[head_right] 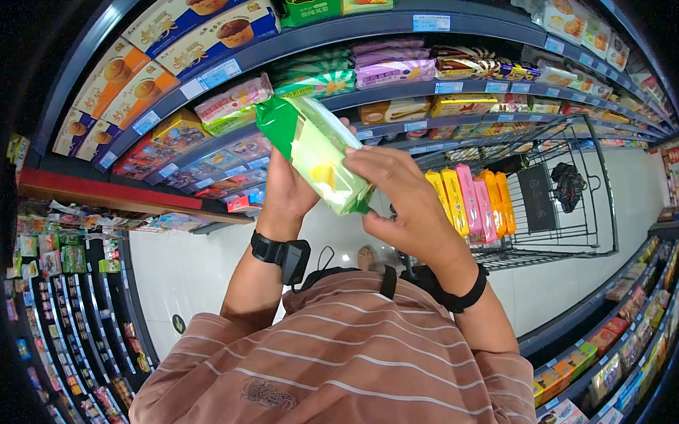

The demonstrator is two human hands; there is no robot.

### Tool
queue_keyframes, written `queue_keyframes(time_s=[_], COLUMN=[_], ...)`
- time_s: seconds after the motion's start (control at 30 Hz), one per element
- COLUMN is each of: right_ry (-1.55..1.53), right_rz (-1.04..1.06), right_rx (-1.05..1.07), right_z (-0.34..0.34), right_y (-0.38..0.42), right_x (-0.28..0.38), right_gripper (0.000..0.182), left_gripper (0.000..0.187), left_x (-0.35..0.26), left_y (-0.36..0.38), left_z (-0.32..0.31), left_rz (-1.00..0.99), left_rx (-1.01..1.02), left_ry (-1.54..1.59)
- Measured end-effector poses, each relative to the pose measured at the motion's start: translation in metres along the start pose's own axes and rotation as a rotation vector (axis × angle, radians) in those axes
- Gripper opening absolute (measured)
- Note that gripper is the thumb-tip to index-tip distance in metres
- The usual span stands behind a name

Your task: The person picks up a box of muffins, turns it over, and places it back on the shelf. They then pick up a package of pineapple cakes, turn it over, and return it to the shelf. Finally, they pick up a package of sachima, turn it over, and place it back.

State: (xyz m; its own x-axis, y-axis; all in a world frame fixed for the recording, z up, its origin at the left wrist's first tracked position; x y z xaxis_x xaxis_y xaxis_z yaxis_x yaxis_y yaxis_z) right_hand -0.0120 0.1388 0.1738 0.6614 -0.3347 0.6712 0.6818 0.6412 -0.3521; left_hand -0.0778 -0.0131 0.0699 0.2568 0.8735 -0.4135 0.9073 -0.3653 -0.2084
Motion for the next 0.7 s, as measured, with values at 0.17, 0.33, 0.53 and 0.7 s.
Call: queue_keyframes(time_s=[0.17, 0.33, 0.53, 0.7], right_ry=[0.139, 0.284, 0.082, 0.099], right_rz=[0.032, 0.087, 0.036, -0.047], right_rx=[-0.002, 0.059, -0.009, -0.101], right_z=[-0.011, -0.028, -0.018, 0.004], right_y=[0.001, -0.001, -0.001, 0.005], right_x=[0.01, 0.019, 0.016, -0.001], right_gripper=[0.065, 0.066, 0.064, 0.057], left_gripper=[0.067, 0.073, 0.074, 0.071], left_x=[0.005, 0.012, 0.013, 0.009], left_y=[-0.001, 0.002, 0.005, 0.007], left_z=[-0.005, -0.005, 0.0, -0.017], left_rz=[0.061, 0.087, 0.083, 0.084], left_rx=[0.04, -0.017, -0.027, 0.035], left_ry=[-0.091, -0.031, 0.154, 0.242])
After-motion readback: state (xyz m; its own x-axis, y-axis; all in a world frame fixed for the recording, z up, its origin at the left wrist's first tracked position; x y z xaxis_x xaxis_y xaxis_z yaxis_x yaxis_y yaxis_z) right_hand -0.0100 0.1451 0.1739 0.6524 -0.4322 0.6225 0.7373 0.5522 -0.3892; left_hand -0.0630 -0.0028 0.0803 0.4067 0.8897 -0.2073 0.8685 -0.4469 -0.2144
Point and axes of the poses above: each hand's wrist, its own y-axis away from the middle knuckle, its own z-axis out of the back of the hand, x = y × z, the point moved 8 cm from there along -y, towards the middle knuckle, and after that the axes turned 13 degrees about x, right-handed, at the moved point
